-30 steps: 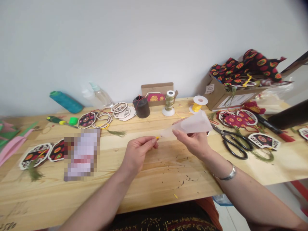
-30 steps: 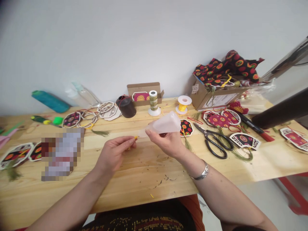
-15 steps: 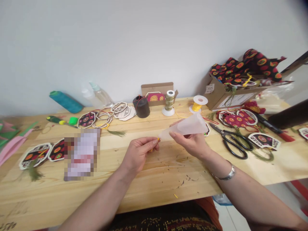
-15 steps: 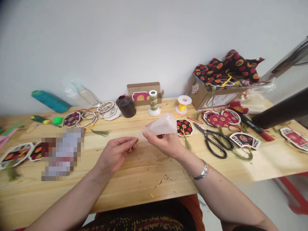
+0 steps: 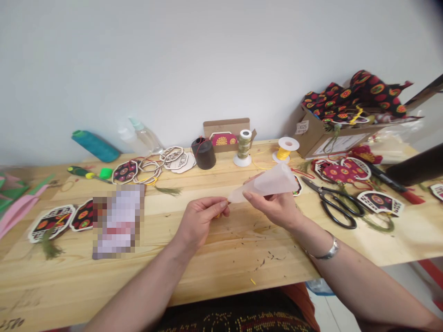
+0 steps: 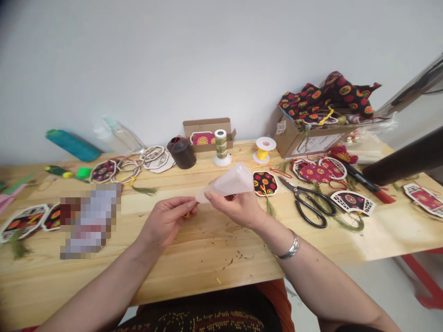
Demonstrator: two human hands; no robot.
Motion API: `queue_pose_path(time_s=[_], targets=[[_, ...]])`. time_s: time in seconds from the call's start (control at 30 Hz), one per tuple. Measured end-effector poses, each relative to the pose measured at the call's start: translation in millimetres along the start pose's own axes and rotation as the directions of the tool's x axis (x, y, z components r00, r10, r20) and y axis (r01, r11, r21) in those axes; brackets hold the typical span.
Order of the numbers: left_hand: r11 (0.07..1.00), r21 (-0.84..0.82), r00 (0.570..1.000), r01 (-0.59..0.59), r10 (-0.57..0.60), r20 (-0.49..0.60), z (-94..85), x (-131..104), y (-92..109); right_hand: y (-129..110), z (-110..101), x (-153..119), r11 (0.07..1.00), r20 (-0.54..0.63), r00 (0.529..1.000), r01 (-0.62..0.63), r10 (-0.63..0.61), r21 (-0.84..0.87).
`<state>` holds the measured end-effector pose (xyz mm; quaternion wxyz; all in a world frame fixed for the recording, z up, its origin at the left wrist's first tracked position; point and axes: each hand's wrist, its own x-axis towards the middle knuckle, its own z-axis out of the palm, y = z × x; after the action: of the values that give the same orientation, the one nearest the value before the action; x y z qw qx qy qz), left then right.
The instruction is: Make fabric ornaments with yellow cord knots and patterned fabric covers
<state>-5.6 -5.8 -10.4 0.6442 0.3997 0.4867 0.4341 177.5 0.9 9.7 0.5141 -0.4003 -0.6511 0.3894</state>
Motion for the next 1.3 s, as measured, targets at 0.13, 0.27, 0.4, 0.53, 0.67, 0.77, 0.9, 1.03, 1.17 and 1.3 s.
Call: queue_pose_path(time_s=[0.13,0.27,0.4,0.53,0.67,0.77,0.9,1.03,1.17,1.3], targets=[[1.000,0.022,1.000,-0.014,0.014,-0.001,0.0,-0.1,-0.2,1.7,-0.6,0.7,1.000,-0.002,1.000,0.004,-0.005,-0.021],[0.999,0.038,0.999,-0.036,0.036,-0.002,-0.2,0.4,-1.0,4.7,-2.6,1.1,0.999,-0.036,0.999,0.013,-0.015,-0.047],[1.000,0.023,1.000,-0.014,0.014,-0.013,0.0,0.9,-0.6,5.2,-3.5,1.6,1.000,-0.093,0.996,0.015,-0.016,-0.012],[1.000,-0.005,1.000,0.019,-0.019,-0.008,-0.2,1.0,0.3,0.5,-2.3,1.7,1.000,-0.078,0.997,0.011,-0.010,0.018],[0.999,-0.022,0.999,0.032,-0.032,0.015,-0.2,1.0,0.1,-1.8,-1.2,0.9,1.000,-0.027,1.000,-0.015,0.016,0.008],[1.000,-0.013,0.999,0.026,-0.026,0.025,-0.2,1.0,-0.1,-0.2,-1.2,0.4,0.999,0.006,0.999,-0.036,0.036,-0.010],[1.000,-0.018,0.999,0.026,-0.025,0.024,0.1,1.0,-0.2,2.7,-1.8,0.6,1.000,-0.015,0.999,-0.030,0.030,-0.001],[0.998,-0.048,0.999,0.039,-0.039,0.011,0.8,1.5,-0.5,4.1,-2.5,1.3,1.000,-0.053,0.999,-0.012,0.012,0.006],[0.994,-0.083,0.998,0.066,-0.066,0.008,1.1,2.2,0.0,4.0,-2.7,1.3,0.999,-0.104,0.995,0.001,0.003,0.038],[0.986,-0.130,0.995,0.103,-0.102,0.017,1.1,2.6,0.9,2.8,-2.4,0.4,0.999,-0.078,0.997,0.002,0.001,0.035]])
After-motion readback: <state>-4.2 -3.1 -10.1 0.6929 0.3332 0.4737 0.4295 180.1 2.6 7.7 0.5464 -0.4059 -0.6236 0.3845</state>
